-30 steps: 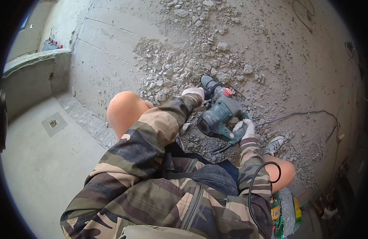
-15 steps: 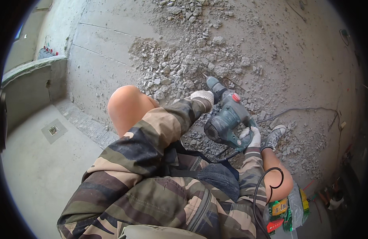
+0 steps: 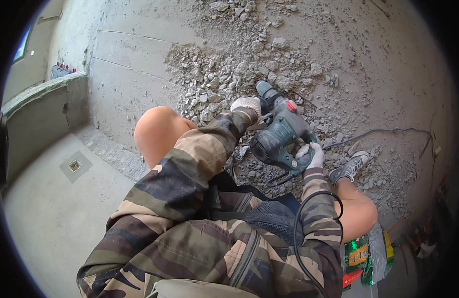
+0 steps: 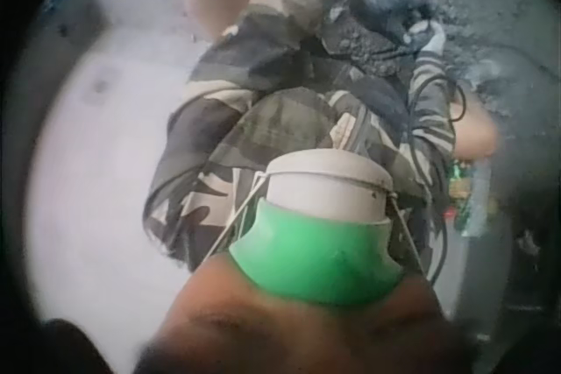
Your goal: Use an angle grinder and a hammer drill to break up and demolish concrete floor.
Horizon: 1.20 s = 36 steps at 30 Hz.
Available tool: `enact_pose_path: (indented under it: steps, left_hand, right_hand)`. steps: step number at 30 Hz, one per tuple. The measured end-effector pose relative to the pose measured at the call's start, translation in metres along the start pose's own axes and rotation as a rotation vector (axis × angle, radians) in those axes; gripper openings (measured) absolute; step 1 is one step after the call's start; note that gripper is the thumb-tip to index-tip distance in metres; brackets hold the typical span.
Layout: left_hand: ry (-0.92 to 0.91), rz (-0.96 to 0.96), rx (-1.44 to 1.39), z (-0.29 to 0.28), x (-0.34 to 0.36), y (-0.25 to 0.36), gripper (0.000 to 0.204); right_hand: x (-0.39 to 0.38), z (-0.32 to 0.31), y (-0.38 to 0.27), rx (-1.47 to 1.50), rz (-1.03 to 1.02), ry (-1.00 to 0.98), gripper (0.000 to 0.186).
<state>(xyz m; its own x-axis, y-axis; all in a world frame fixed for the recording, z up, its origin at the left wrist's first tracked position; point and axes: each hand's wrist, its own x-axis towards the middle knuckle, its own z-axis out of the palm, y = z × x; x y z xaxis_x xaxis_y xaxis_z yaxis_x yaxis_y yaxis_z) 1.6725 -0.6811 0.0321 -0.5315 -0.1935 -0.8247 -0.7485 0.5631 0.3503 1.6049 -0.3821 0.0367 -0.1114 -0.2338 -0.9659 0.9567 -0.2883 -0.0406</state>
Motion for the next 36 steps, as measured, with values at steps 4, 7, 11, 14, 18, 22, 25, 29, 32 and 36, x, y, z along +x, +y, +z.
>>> enact_pose_path:
  steps: [4,7,11,14,18,22,25,29,32,36]
  left_hand:
    - [-0.020,0.052,-0.064,-0.020,-0.004,-0.009,0.034]
    - [-0.049,-0.046,-0.081,-0.030,-0.002,-0.010,0.034]
    - [-0.054,-0.030,0.069,-0.020,-0.001,0.006,0.032]
    - [0.003,-0.086,0.034,0.000,-0.002,0.040,0.033]
    - [-0.051,0.055,-0.131,0.039,-0.018,0.082,0.033]
    - [-0.096,0.102,-0.119,0.058,-0.016,0.096,0.029]
    - [-0.125,0.206,-0.118,0.050,-0.002,0.084,0.027]
    - [-0.074,0.133,-0.054,0.031,0.012,0.064,0.028]
    - [-0.109,0.116,-0.063,0.018,0.002,0.044,0.029]
    - [-0.003,-0.064,0.106,-0.010,-0.007,0.019,0.029]
  right_hand:
    - [-0.014,0.036,-0.004,0.029,-0.020,0.026,0.017]
    - [-0.023,0.052,-0.007,0.010,-0.036,0.010,0.015]
    - [-0.028,0.042,-0.028,0.060,-0.018,-0.062,0.013]
    - [-0.037,0.011,-0.054,0.051,0.002,-0.083,0.015]
    - [-0.078,-0.046,-0.079,0.033,-0.089,0.014,0.017]
    - [-0.088,-0.077,-0.085,0.102,-0.073,0.061,0.015]
    - [-0.060,-0.072,-0.085,0.055,-0.051,0.032,0.013]
    - [-0.020,-0.053,-0.074,-0.023,-0.055,-0.104,0.014]
    - [-0.011,-0.035,-0.059,0.055,0.032,-0.012,0.014]
    - [-0.003,0.007,-0.025,0.099,0.044,-0.061,0.014]
